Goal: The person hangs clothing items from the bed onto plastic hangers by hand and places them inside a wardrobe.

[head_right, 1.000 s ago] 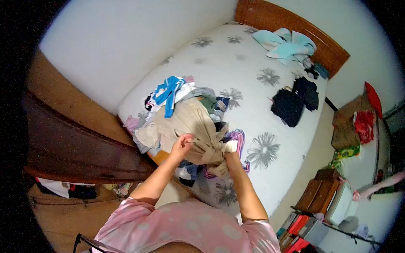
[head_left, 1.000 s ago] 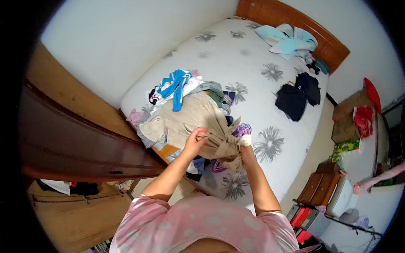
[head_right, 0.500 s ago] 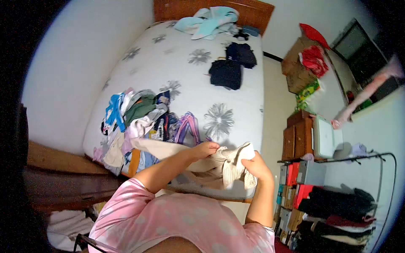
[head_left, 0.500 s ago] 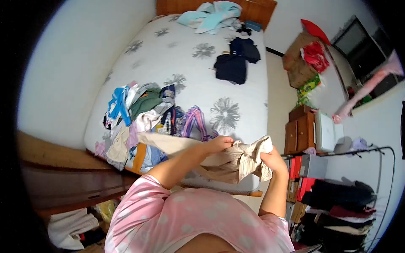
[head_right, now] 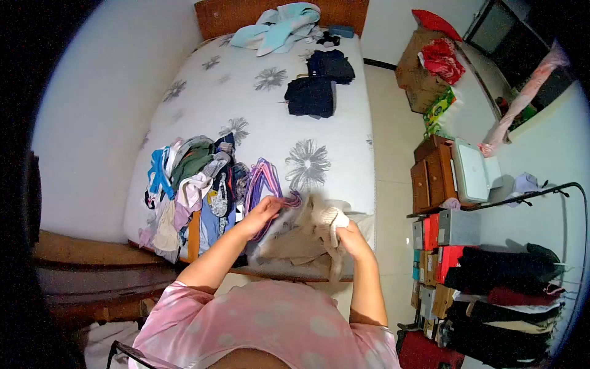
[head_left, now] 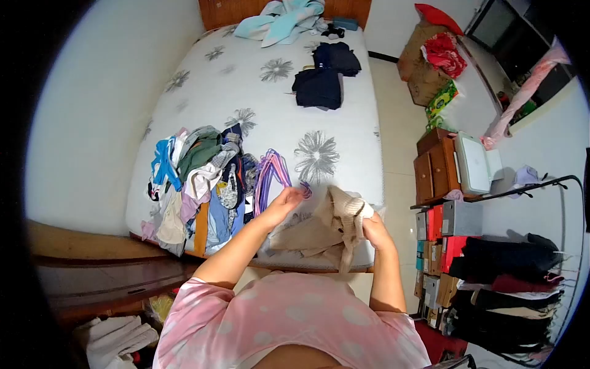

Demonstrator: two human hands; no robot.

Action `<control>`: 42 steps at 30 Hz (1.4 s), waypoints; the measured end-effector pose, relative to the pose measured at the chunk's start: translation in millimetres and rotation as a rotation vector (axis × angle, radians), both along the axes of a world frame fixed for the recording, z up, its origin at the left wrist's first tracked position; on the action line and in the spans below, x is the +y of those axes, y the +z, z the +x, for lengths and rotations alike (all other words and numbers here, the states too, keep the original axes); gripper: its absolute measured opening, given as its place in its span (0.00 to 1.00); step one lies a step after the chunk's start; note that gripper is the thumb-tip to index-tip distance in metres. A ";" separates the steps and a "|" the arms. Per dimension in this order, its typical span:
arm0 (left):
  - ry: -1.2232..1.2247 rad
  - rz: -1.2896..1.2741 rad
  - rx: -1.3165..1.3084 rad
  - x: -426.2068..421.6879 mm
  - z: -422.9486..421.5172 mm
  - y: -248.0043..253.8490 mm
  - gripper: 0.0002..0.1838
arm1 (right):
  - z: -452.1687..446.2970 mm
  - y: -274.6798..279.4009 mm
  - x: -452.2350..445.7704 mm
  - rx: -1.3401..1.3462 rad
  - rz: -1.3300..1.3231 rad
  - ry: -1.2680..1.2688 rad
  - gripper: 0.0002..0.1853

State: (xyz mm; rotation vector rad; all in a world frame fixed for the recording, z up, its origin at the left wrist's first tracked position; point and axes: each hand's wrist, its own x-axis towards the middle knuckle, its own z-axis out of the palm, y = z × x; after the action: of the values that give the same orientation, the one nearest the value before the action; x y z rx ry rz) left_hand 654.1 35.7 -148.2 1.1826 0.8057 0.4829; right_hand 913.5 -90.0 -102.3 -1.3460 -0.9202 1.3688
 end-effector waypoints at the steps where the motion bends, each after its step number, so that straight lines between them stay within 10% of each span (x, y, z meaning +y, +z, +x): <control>1: 0.031 0.055 0.002 0.0 -0.3 -5.3 0.23 | -10.1 6.0 7.5 0.028 -0.061 0.054 0.15; 7: -0.015 0.504 0.142 0.1 -3.1 -39.8 0.36 | -40.2 8.8 38.4 0.050 -0.158 0.397 0.16; 11: -0.100 0.007 0.257 -7.8 -17.3 -53.9 0.26 | -45.8 -10.1 53.6 0.188 -0.104 0.273 0.18; 14: 0.290 -0.249 0.040 -22.5 -42.1 -63.1 0.23 | -32.5 -36.2 68.1 0.294 -0.221 0.209 0.18; 16: 0.552 -0.435 0.096 -35.9 -49.4 -11.2 0.17 | -27.9 -65.8 78.7 0.153 -0.292 0.227 0.17; 21: 0.280 -0.642 -0.067 -50.2 -104.1 -13.9 0.18 | -32.2 -202.7 89.7 -0.256 -0.308 0.532 0.16; 25: 0.521 -0.656 0.116 -55.0 -130.0 -73.3 0.17 | -61.8 -237.9 105.5 -0.393 -0.440 0.780 0.15; 31: 0.686 -0.667 0.101 -68.5 -139.7 -83.2 0.15 | -106.5 -298.9 142.4 0.020 -0.582 0.172 0.14; 38: 0.702 -0.687 0.080 -85.8 -152.7 -70.3 0.13 | -144.8 -454.4 176.9 -0.702 -0.412 0.210 0.18; 42: 0.712 -0.647 0.085 -94.7 -158.1 -75.4 0.13 | -161.4 -390.9 177.8 -0.842 -0.441 0.198 0.22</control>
State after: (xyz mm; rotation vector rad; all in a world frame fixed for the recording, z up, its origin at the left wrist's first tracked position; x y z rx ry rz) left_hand 496.1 -59.0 -223.6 0.2929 1.3378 0.6797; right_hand 752.1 87.8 -493.2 -2.3093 -1.3671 1.1781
